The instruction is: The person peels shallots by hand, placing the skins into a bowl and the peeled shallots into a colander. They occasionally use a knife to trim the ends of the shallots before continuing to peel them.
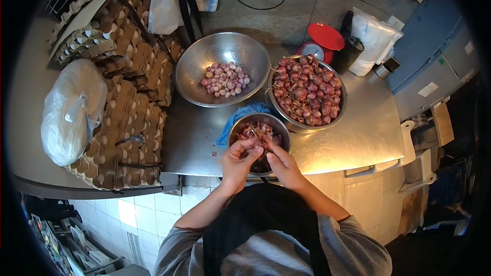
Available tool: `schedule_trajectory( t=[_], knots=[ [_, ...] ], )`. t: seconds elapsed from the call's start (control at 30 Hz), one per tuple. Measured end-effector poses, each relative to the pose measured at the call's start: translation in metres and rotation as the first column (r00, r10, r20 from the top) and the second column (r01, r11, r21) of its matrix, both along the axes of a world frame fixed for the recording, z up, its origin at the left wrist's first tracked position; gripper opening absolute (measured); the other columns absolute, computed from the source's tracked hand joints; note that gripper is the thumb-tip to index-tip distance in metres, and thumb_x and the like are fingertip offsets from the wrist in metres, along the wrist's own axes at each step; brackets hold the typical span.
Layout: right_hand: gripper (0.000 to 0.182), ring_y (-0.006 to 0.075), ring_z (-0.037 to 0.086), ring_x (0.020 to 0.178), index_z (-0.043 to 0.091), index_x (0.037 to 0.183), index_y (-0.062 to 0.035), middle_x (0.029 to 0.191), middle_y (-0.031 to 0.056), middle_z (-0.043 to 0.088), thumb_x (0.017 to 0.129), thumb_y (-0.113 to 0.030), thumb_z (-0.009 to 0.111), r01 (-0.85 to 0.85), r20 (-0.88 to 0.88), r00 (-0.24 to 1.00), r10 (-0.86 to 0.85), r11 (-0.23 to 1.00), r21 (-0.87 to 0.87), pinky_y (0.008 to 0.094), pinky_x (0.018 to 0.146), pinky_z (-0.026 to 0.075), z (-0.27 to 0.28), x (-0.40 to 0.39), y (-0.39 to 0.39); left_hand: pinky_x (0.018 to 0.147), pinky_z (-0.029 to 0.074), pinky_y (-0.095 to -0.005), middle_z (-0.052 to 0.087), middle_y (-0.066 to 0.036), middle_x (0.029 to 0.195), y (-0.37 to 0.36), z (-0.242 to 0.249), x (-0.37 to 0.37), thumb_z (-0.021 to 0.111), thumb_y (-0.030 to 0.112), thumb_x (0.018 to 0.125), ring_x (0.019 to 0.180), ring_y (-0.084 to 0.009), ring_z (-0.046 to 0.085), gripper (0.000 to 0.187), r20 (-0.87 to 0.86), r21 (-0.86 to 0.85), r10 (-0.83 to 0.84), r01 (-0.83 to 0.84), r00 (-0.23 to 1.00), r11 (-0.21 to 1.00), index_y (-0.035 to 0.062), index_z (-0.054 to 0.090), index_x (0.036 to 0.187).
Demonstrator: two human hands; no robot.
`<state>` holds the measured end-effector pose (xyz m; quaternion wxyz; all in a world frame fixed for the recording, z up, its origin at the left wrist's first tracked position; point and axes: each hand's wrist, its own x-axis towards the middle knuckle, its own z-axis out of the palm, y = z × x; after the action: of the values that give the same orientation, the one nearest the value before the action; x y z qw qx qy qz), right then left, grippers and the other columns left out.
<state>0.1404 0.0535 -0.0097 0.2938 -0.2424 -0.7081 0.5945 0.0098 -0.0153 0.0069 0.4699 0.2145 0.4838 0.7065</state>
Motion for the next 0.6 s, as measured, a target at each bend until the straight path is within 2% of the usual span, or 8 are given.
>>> schedule_trajectory(
  t=[0.03, 0.23, 0.33, 0.43, 0.53, 0.6],
  knots=[
    [0.041, 0.019, 0.044, 0.117, 0.038, 0.129, -0.0019, 0.124, 0.0144, 0.048, 0.091, -0.015, 0.046, -0.007, -0.033, 0.999, 0.007, 1.0, -0.015, 0.0282, 0.097, 0.031, 0.001, -0.001, 0.001, 0.078, 0.045, -0.0225, 0.059, -0.004, 0.092, 0.001, 0.0, 0.001, 0.063, 0.0, 0.079, 0.085, -0.0083, 0.055, 0.024, 0.019, 0.005, 0.004, -0.004, 1.0, 1.0, -0.001, 0.057, 0.102],
    [0.029, 0.0144, 0.048, 0.104, 0.044, 0.117, -0.0001, 0.109, 0.0096, 0.054, 0.091, -0.013, 0.046, 0.034, -0.062, 0.997, -0.042, 0.992, -0.124, 0.027, 0.093, 0.035, -0.005, -0.007, -0.001, 0.08, 0.045, -0.0234, 0.058, -0.003, 0.094, -0.001, -0.005, 0.0, 0.06, -0.003, 0.08, 0.087, -0.0084, 0.054, 0.026, -0.137, 0.108, -0.037, 0.052, 0.99, 0.993, -0.0007, 0.053, 0.105],
    [0.023, 0.0084, 0.051, 0.08, 0.046, 0.112, -0.0029, 0.088, 0.0041, 0.054, 0.092, -0.014, 0.044, -0.001, -0.195, 0.979, -0.065, 0.948, -0.319, 0.022, 0.072, 0.042, -0.004, -0.011, -0.002, 0.081, 0.045, -0.0239, 0.058, -0.004, 0.095, -0.003, -0.011, 0.001, 0.058, -0.005, 0.08, 0.088, -0.0087, 0.054, 0.025, -0.188, 0.12, -0.051, 0.075, 0.981, 0.99, 0.0, 0.052, 0.104],
    [0.012, 0.0024, 0.035, 0.051, 0.046, 0.102, -0.0091, 0.065, -0.0024, 0.044, 0.093, -0.015, 0.042, -0.096, -0.213, 0.977, -0.024, 0.841, -0.533, 0.0158, 0.043, 0.026, 0.006, -0.007, 0.001, 0.082, 0.045, -0.0247, 0.058, -0.004, 0.095, -0.003, -0.007, 0.0, 0.055, -0.002, 0.083, 0.088, -0.0099, 0.054, 0.027, -0.176, 0.105, -0.07, 0.089, 0.982, 0.99, 0.0006, 0.051, 0.109],
    [0.008, 0.0031, 0.029, 0.043, 0.045, 0.097, -0.0099, 0.056, -0.0043, 0.033, 0.093, -0.017, 0.042, -0.076, -0.179, 0.982, -0.056, 0.758, -0.648, 0.018, 0.038, 0.023, 0.021, -0.008, 0.001, 0.083, 0.045, -0.0268, 0.056, -0.004, 0.098, -0.001, -0.006, -0.003, 0.052, 0.002, 0.086, 0.091, -0.0117, 0.054, 0.029, 0.033, 0.052, -0.104, 0.102, 0.994, 0.993, 0.0024, 0.049, 0.115],
    [0.009, 0.003, 0.03, 0.044, 0.045, 0.097, -0.0101, 0.056, -0.0041, 0.034, 0.094, -0.018, 0.041, -0.075, -0.18, 0.982, -0.055, 0.763, -0.642, 0.0181, 0.038, 0.023, 0.02, -0.008, 0.002, 0.082, 0.046, -0.0265, 0.057, -0.004, 0.097, 0.001, -0.007, -0.005, 0.052, 0.006, 0.088, 0.09, -0.0119, 0.055, 0.03, 0.105, -0.016, -0.141, 0.144, 0.984, 0.989, 0.0022, 0.048, 0.117]
  ],
)
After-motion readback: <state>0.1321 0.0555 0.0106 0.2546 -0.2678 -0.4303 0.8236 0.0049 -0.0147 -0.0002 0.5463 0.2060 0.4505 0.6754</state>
